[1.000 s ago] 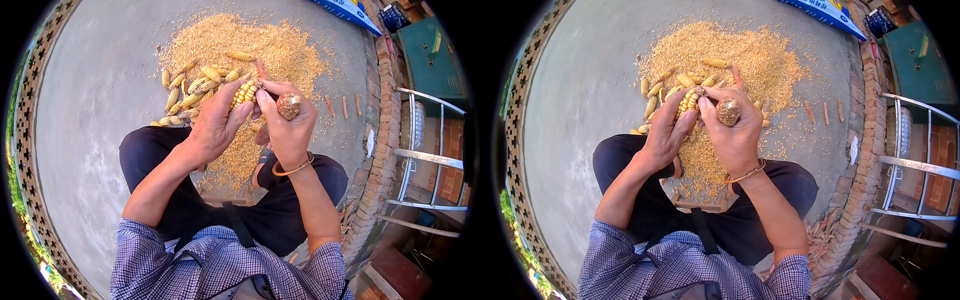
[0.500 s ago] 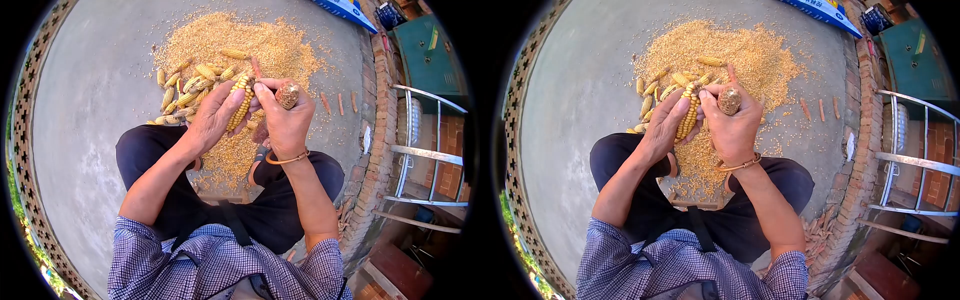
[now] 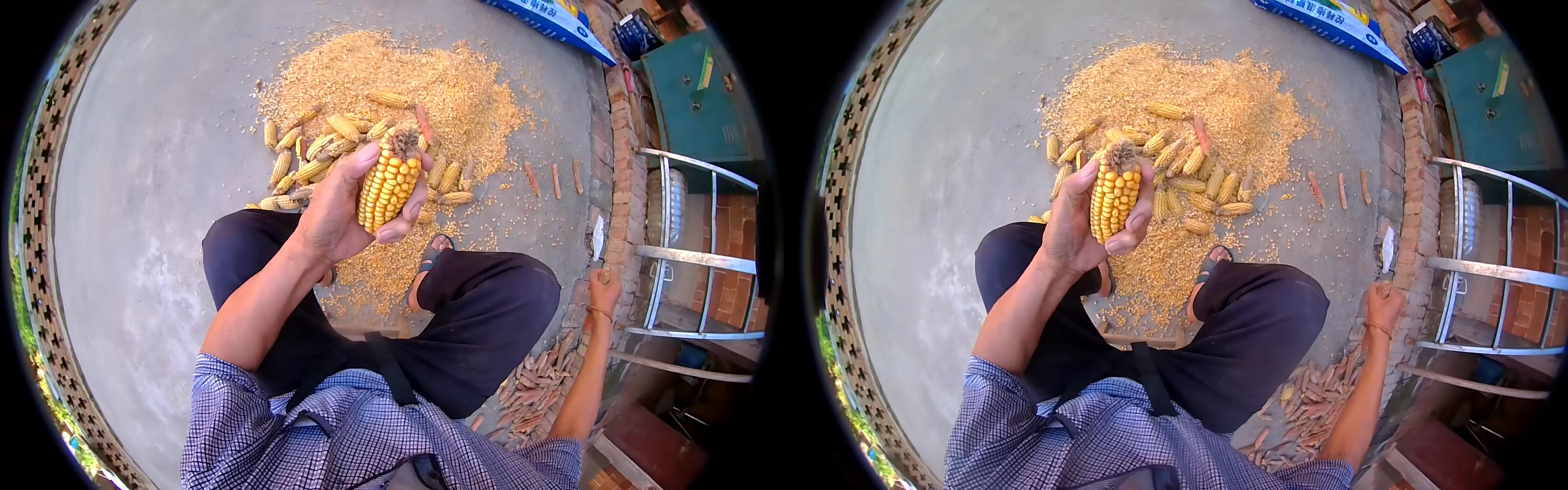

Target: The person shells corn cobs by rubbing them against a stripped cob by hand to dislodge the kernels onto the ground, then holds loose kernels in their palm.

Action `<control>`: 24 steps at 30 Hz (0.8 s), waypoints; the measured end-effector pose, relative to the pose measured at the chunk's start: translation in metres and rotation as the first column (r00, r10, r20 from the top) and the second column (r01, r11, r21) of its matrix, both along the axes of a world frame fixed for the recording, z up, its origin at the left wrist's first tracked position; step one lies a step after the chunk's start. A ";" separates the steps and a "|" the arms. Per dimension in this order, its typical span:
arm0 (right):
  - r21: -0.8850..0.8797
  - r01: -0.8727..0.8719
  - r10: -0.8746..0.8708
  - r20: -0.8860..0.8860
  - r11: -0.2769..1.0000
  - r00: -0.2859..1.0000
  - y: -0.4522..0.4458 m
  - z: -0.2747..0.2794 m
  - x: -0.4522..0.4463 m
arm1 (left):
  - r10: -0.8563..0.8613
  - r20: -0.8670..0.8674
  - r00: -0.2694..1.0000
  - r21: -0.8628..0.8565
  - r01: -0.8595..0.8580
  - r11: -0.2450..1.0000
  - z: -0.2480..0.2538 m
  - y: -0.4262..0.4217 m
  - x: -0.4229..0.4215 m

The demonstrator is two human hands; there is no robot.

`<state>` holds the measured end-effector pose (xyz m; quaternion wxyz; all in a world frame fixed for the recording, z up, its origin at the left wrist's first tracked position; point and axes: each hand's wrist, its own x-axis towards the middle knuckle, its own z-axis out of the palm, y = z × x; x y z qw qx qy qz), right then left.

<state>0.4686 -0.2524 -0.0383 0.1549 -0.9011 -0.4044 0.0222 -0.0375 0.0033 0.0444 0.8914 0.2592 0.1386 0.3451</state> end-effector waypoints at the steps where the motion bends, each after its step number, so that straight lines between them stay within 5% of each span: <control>1: -0.154 -0.014 0.044 0.197 0.988 0.979 -0.073 -0.020 0.030 | -0.004 0.015 1.000 -0.003 0.004 1.000 0.000 0.000 -0.001; 3: -0.614 0.345 -0.265 0.221 0.710 0.939 -0.193 -0.008 0.017 | -0.014 0.043 0.999 -0.030 0.016 0.999 0.001 -0.001 -0.002; 4: -0.776 0.364 -0.291 0.241 0.515 0.926 -0.275 -0.019 0.031 | -0.018 0.053 0.998 -0.052 0.021 0.998 0.001 -0.002 -0.002; 5: -0.861 0.394 -0.311 0.296 0.323 0.903 -0.345 -0.033 0.038 | -0.021 0.062 0.998 -0.074 0.025 0.997 0.002 -0.002 -0.001; 6: -0.878 0.440 -0.519 0.292 0.187 0.803 -0.373 -0.031 0.022 | -0.023 0.082 0.996 -0.049 0.027 0.998 0.001 -0.003 -0.001; 8: -0.741 0.617 -0.664 0.323 0.266 0.675 -0.391 -0.025 -0.022 | -0.050 0.120 0.992 -0.006 0.051 0.999 -0.003 -0.005 0.002; 13: -0.484 0.637 -0.610 0.239 0.600 0.756 -0.323 -0.063 -0.043 | -0.044 0.023 0.999 -0.026 0.044 0.999 -0.003 -0.010 0.013; 15: -0.244 0.470 -0.400 0.286 0.848 0.871 -0.245 -0.064 -0.042 | -0.056 0.044 0.998 -0.006 0.056 0.998 -0.008 -0.008 0.014; 17: -0.043 0.263 -0.261 0.051 0.964 0.964 -0.148 -0.029 -0.053 | -0.044 0.048 0.998 -0.009 0.044 0.999 -0.006 -0.007 0.013; 18: 0.067 0.172 -0.175 0.041 0.983 0.984 -0.122 -0.036 -0.035 | -0.051 0.079 0.996 -0.005 0.052 0.999 -0.006 -0.007 0.014; 20: 0.277 -0.064 0.031 0.120 0.959 0.992 -0.010 0.035 -0.097 | -0.065 0.136 0.989 -0.001 0.066 0.998 -0.006 -0.007 0.015; 24: 0.539 -0.241 0.352 -0.110 0.807 0.930 0.119 0.106 -0.200 | -0.101 0.167 0.981 0.003 0.102 0.995 -0.007 -0.008 0.014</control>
